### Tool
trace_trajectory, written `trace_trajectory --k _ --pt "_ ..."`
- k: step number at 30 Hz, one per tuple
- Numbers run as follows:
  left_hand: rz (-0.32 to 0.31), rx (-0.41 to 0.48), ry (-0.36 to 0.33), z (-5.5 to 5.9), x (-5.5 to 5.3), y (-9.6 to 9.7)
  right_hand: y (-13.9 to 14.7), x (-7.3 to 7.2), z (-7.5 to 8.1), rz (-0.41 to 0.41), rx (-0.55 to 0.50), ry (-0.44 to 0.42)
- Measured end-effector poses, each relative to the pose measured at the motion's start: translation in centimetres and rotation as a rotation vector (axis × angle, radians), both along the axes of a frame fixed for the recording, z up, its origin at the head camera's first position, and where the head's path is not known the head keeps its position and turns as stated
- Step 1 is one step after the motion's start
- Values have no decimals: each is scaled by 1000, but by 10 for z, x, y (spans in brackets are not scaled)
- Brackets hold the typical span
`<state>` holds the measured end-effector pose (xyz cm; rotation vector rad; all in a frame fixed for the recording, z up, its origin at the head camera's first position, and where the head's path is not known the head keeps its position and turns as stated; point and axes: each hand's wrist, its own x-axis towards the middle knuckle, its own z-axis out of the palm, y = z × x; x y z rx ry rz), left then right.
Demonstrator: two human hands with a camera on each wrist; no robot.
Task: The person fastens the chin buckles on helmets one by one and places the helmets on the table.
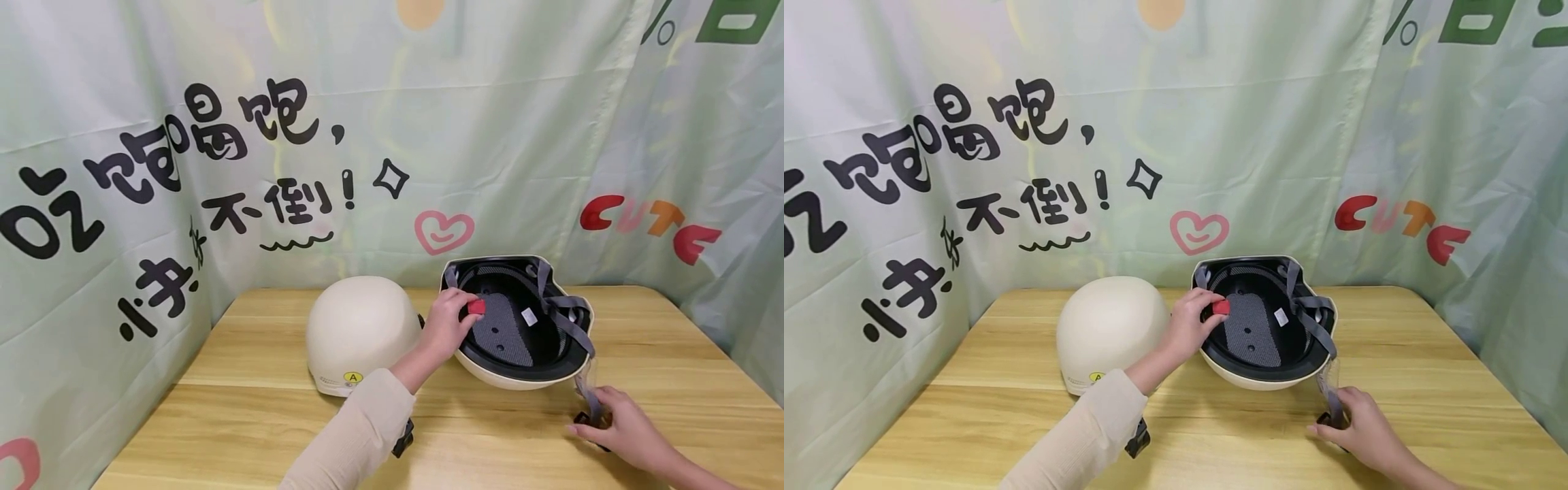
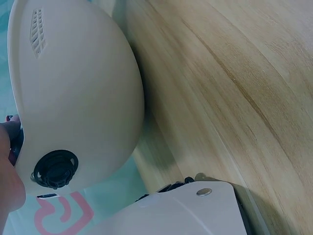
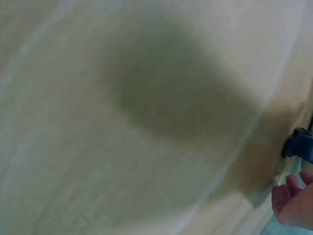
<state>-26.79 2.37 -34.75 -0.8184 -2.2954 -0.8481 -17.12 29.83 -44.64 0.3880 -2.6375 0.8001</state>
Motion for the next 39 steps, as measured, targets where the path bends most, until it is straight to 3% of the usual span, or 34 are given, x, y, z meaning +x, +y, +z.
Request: trace_trajectory --k 4,8,17,27,39 --pt "-8 9 2 -1 0 0 0 1 -3 -32 59 -21" --pt "-3 6 -10 -1 0 0 1 2 -3 -61 96 -104" --pt "5 1 -45 -3 -1 1 7 8 -7 -71 70 -137" --pt "0 2 -53 -3 -1 0 13 11 -6 -72 98 -286" --pt "-14 19 -41 -5 -2 -1 15 11 -1 -60 57 -291"
